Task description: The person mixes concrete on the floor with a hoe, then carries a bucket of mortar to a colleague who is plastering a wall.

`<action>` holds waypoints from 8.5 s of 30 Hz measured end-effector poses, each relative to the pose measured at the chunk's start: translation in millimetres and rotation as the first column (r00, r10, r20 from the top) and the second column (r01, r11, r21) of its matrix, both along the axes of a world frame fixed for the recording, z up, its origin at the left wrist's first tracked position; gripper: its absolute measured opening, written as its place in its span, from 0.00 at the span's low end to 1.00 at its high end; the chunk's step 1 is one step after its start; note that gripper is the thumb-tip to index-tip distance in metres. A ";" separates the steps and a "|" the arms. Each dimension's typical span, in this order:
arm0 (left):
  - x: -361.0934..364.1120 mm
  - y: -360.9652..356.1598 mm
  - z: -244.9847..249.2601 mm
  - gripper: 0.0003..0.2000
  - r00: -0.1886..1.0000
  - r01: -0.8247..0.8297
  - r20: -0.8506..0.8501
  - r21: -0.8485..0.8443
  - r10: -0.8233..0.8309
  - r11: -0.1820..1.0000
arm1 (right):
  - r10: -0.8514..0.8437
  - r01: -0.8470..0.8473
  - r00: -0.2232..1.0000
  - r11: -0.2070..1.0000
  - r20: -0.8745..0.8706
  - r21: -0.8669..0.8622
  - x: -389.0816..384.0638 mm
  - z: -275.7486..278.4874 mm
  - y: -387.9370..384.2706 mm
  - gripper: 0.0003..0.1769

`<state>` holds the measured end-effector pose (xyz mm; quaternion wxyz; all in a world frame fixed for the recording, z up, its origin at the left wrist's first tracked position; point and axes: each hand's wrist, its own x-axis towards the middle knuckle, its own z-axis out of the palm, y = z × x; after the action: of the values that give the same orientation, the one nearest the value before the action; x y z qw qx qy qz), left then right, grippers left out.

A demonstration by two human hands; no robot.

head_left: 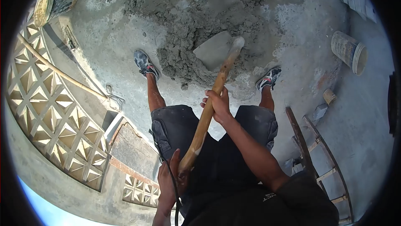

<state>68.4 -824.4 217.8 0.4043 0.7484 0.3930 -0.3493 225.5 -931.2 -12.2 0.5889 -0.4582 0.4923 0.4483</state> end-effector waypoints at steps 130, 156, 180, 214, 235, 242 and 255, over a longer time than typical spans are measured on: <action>-540.8 -421.1 148.2 0.13 0.813 -0.522 0.273 -0.051 0.514 0.852 | -0.104 -0.408 -0.337 -0.880 0.936 -0.244 -427.7 491.5 -151.3 0.11; -607.9 -305.8 178.6 0.17 0.965 -0.258 0.045 0.327 0.258 0.909 | 0.451 -0.877 -0.404 -0.438 0.796 -0.197 -340.9 442.0 -176.8 0.17; -641.9 -245.3 178.9 0.24 0.418 -0.746 -0.069 -0.596 0.906 0.298 | 0.960 -0.989 -0.116 -0.088 0.255 -0.117 -479.4 252.7 -592.2 0.20; -555.9 -295.9 135.8 0.11 -0.057 -0.672 0.152 -0.737 0.987 0.075 | -0.021 -0.464 -0.444 -0.850 0.896 -0.250 -451.0 408.3 -114.8 0.09; -527.3 -278.2 185.6 0.16 -0.194 -0.437 -0.344 -0.808 0.919 -0.395 | 0.163 -0.426 -0.513 -0.901 0.843 -0.085 -450.9 444.9 -70.7 0.14; -539.2 -300.5 167.1 0.13 -0.041 -0.496 0.041 -0.868 0.998 0.015 | 0.259 -0.507 -0.448 -0.862 0.855 -0.005 -457.2 445.7 -66.9 0.09; -538.6 -295.8 136.3 0.11 0.116 -0.515 0.090 -0.846 0.989 0.137 | -0.223 -0.305 -0.506 -0.858 0.833 -0.414 -467.6 426.3 -72.8 0.12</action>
<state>-470.3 -1120.2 354.1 0.8570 0.2641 0.4240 0.1265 -242.2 -1004.0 414.1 0.0026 -0.2449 -0.7452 0.6202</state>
